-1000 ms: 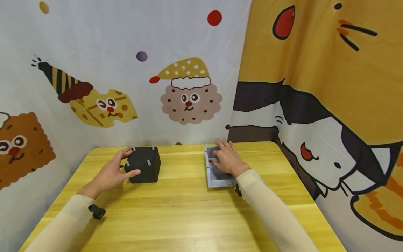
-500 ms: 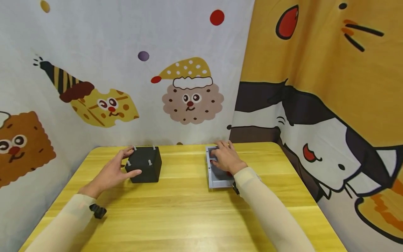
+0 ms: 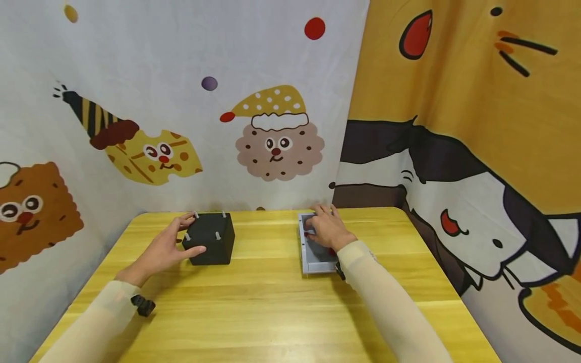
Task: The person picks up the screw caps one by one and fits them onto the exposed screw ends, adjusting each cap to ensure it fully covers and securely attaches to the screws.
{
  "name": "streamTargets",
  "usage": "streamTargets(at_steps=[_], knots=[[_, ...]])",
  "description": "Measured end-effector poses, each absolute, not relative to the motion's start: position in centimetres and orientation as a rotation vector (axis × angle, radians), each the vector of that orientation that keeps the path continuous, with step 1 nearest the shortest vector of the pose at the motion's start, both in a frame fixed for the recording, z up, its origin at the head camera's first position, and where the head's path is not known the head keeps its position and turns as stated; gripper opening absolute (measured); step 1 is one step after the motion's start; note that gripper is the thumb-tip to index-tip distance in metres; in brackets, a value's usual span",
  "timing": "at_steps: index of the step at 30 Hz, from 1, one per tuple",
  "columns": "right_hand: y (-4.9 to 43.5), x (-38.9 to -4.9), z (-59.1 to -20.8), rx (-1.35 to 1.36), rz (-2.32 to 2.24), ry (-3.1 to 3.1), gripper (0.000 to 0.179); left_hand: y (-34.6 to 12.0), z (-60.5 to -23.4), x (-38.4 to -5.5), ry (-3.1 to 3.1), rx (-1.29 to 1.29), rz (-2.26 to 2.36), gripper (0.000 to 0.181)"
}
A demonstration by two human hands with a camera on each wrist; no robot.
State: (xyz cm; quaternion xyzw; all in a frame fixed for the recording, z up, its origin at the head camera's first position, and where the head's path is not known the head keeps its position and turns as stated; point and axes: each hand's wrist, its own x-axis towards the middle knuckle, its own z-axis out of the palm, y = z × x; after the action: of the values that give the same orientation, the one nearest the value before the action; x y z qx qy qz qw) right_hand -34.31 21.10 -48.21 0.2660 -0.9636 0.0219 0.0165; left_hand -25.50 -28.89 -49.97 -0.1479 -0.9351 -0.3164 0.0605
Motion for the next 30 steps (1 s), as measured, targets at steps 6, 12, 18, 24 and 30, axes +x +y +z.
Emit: streamTargets(at_steps=[6,12,18,24,30], knots=[[21.0,-34.6,-48.5,0.828,0.031,-3.009,0.024,-28.8,-50.0,-25.6,-2.829,-0.439,-0.967,0.095],[20.6,-35.0,-48.5,0.831,0.002,-3.034,0.023,-28.9,-50.2,-25.8,-2.823,-0.448,-0.98,0.095],[20.2,-35.6,-48.1,0.848,-0.023,-3.059,0.017,-28.9,-50.1,-25.7,-2.828,-0.443,-0.98,0.104],[19.9,-36.0,-47.8,0.866,-0.06,-3.071,0.012,-28.8,-49.7,-25.4,-2.833,-0.427,-0.979,0.112],[19.8,-36.1,-47.9,0.86,-0.045,-3.086,0.013,-28.8,-49.8,-25.4,-2.843,-0.414,-0.983,0.113]])
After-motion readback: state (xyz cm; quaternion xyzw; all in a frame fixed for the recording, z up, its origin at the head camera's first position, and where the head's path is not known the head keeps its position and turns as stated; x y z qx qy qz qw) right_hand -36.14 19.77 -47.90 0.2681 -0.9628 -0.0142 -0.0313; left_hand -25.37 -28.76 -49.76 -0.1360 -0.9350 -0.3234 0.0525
